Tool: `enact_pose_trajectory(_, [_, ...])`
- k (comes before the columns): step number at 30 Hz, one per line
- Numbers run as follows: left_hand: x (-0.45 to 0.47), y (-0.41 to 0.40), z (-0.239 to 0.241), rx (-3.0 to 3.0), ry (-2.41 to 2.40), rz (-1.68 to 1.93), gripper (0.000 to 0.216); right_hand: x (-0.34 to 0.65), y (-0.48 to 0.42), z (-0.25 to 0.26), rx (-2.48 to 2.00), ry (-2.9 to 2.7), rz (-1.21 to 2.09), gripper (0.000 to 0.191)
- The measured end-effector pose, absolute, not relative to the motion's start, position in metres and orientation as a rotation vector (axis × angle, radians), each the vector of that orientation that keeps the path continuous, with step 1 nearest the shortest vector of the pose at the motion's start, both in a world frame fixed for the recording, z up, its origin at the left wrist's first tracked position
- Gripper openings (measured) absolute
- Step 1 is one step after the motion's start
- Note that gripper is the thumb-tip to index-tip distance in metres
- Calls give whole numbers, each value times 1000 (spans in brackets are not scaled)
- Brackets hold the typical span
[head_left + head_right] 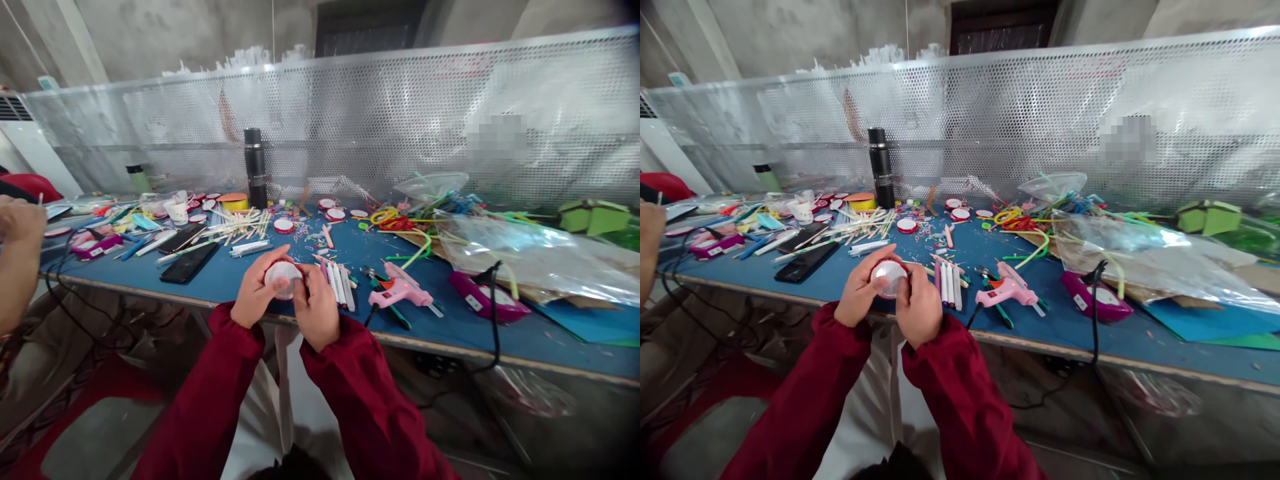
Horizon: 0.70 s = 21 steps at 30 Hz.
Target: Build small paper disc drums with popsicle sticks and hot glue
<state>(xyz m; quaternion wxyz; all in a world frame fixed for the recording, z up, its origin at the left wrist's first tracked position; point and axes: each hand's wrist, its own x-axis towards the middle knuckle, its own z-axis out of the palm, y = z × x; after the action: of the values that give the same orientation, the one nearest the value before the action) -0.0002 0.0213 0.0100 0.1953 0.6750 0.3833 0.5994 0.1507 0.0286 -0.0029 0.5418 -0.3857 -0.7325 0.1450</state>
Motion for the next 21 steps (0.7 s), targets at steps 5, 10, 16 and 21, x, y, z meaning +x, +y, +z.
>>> enact_pose_trajectory(5, [-3,19,7,1892,1092,1573,63,151,28,-1,-940,-1641,427,25])
enact_pose_trajectory(10, [1,24,5,1698,1194,1642,57,151,24,-1,-888,-1642,485,31])
enact_pose_trajectory(16, [-1,24,8,1674,1244,1676,54,153,26,-5,-709,-1816,500,64])
enact_pose_trajectory(21, [-7,21,8,1797,1015,1575,89,155,31,-6,-739,-1760,573,66])
